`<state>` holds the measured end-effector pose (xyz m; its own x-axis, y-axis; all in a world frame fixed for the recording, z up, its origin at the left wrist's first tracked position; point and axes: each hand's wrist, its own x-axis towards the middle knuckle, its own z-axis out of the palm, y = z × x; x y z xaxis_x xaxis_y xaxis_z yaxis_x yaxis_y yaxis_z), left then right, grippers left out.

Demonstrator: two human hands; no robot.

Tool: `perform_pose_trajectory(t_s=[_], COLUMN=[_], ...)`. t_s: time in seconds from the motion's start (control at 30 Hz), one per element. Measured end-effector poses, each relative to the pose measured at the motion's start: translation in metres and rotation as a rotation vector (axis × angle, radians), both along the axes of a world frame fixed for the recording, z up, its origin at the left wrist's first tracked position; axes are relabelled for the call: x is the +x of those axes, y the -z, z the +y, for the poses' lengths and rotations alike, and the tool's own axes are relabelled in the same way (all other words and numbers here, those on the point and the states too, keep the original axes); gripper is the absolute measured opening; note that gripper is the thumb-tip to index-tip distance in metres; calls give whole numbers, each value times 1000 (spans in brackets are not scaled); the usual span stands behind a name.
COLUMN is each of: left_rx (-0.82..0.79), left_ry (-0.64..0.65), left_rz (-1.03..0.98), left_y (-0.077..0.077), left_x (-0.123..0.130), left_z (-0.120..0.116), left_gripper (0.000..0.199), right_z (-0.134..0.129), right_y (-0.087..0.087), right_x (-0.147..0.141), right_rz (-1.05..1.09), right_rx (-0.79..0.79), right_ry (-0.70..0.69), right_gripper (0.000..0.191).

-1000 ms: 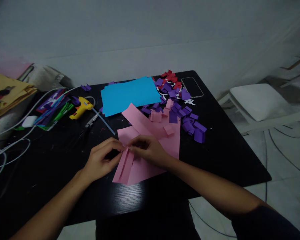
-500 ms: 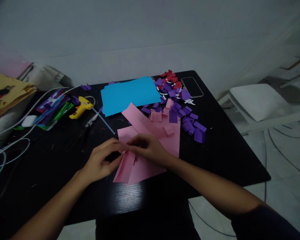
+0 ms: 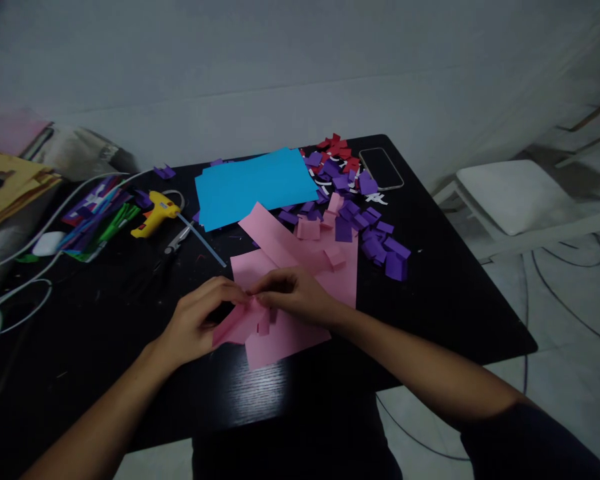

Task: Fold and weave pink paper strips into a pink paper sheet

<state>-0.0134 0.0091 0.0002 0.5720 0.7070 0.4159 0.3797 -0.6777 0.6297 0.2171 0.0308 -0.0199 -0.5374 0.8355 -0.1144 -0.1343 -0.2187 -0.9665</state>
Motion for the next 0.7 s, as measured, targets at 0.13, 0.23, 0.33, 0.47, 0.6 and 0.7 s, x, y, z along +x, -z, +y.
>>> perform_pose_trajectory(t_s=[0.13, 0.23, 0.33, 0.47, 0.6, 0.7], left_rx=[26, 43, 87, 138, 154, 150], left_ry=[-4, -3, -12, -17, -5, -2], left_rz=[-3, -7, 5, 31, 50, 55], left_y=[-3, -6, -4, 3, 5, 2], left_x=[0, 1, 1, 0, -1, -1], left_z=[0, 1, 0, -2, -3, -3], left_gripper=[11, 10, 13, 15, 17, 19], right_z=[-1, -1, -1, -1, 0, 1], right_y=[-2, -1, -1, -2, -2, -1], right_x=[-1, -2, -3, -4, -4, -3], right_rz=[30, 51, 34, 25, 48, 63], right_rx=[-17, -51, -68, -106, -154, -158], right_ry=[3, 18, 22, 24, 20, 10], right_gripper=[16, 21, 22, 24, 23, 23])
